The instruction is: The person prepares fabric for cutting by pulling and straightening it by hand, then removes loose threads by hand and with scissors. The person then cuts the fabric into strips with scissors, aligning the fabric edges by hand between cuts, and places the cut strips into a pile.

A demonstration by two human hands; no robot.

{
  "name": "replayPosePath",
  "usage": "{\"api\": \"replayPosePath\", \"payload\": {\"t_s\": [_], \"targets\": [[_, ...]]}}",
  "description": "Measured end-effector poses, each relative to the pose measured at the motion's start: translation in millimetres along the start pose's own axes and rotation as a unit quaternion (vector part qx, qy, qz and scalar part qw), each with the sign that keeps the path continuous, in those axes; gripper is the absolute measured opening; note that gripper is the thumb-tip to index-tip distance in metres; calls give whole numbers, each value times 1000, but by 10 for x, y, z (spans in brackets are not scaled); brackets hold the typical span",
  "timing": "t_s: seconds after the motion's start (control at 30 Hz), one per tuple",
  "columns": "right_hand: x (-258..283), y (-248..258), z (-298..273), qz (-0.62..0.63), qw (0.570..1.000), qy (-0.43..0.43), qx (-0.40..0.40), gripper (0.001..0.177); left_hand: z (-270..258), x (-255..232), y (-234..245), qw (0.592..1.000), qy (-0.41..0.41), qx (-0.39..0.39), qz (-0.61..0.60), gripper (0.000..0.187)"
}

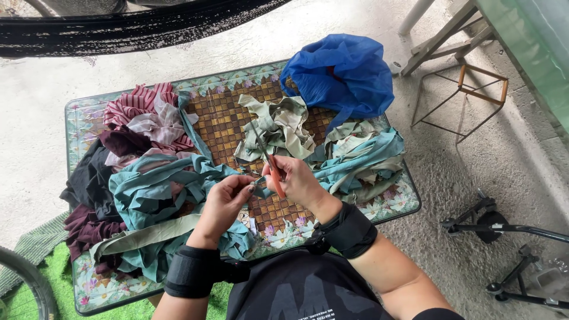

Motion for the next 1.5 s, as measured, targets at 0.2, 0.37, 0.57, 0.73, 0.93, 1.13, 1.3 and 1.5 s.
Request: {"api": "replayPosePath", "payload": {"t_s": [0.2, 0.37, 0.57, 0.73, 0.93, 1.13, 1.3, 1.5], "targets": [[-456, 150, -136, 12, 991, -87, 101, 11, 0, -113, 114, 985, -33, -163, 41, 16], [-479, 180, -344, -111, 964, -86, 227, 28, 33, -155, 143, 979, -53, -193, 29, 16], [-323, 148, -354, -269, 925, -69, 261, 50, 15, -277, 47, 962, -96, -210, 149, 14], [-378, 154, -366, -263, 929, -73, 252, 56, -39, -376, 24, 936, -163, -211, 227, 13], [-449, 168, -378, -254, 929, -97, 250, 55, -53, -384, 44, 933, -167, -212, 238, 13], [-537, 206, -414, -200, 949, -90, 226, 44, -60, -346, 70, 941, -135, -207, 232, 13], [-641, 196, -422, -234, 938, -113, 228, 45, -92, -268, 104, 932, -174, -207, 243, 12], [-652, 63, -9, -269, 929, -191, 168, 38, -177, 90, 218, 930, -108, -122, 329, 22]]}}
Point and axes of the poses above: each hand's wrist, its own z-axis towards the middle knuckle, its own y-axis out of the back of the hand, x = y × z, the point moved 3 cm from there along z, towards the middle knuckle, and after that the axes turned 12 degrees about -x, right-handed, at the moved point
